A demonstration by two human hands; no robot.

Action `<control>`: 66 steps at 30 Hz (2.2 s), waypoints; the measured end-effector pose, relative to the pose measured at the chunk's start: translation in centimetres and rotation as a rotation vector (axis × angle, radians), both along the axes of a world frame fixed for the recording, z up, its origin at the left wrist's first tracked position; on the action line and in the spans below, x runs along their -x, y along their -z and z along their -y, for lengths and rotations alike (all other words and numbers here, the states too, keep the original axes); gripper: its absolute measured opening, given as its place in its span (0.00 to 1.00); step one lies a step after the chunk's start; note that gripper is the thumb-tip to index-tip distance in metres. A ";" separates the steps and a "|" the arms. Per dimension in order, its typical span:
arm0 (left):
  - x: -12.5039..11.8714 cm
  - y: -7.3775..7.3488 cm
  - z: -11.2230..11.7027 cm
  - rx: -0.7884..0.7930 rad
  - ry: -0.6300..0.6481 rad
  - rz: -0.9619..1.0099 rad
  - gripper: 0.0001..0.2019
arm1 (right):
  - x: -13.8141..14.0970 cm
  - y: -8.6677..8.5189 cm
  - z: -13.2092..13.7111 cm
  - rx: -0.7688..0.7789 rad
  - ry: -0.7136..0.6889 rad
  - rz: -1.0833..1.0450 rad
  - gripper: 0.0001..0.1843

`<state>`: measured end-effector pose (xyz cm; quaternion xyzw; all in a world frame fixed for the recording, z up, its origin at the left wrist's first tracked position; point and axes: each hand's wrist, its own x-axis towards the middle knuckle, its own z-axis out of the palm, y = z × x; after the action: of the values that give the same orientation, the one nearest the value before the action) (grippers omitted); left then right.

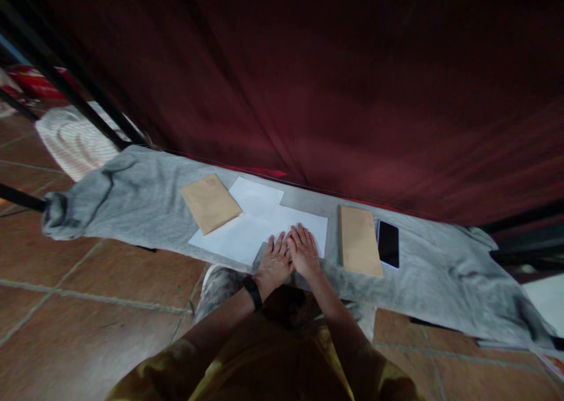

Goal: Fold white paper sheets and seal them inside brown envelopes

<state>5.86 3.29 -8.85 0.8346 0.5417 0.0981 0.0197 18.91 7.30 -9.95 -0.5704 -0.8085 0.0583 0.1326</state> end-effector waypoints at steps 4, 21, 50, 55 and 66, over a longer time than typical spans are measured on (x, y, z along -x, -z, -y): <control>0.0 0.0 0.0 0.014 -0.018 0.059 0.26 | -1.0 0.5 0.5 -0.018 0.044 0.019 0.28; 1.7 -0.6 0.7 -0.030 0.038 -0.042 0.29 | -3.4 1.5 2.1 -0.129 0.210 0.056 0.29; 6.0 1.5 2.0 -0.178 -0.055 -0.028 0.35 | -3.7 -2.3 -3.8 0.035 0.261 0.004 0.27; 6.1 2.0 1.8 -0.216 -0.065 -0.029 0.35 | -3.8 -4.7 -8.2 0.229 0.239 0.032 0.23; 7.0 1.6 1.3 -0.191 -0.016 0.039 0.33 | -6.5 -7.5 -10.9 0.473 0.263 -0.240 0.10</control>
<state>-1.10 2.03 -10.46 0.8263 0.5359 0.1659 -0.0502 25.38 18.17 -2.43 -0.6742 -0.6703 0.2944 0.0971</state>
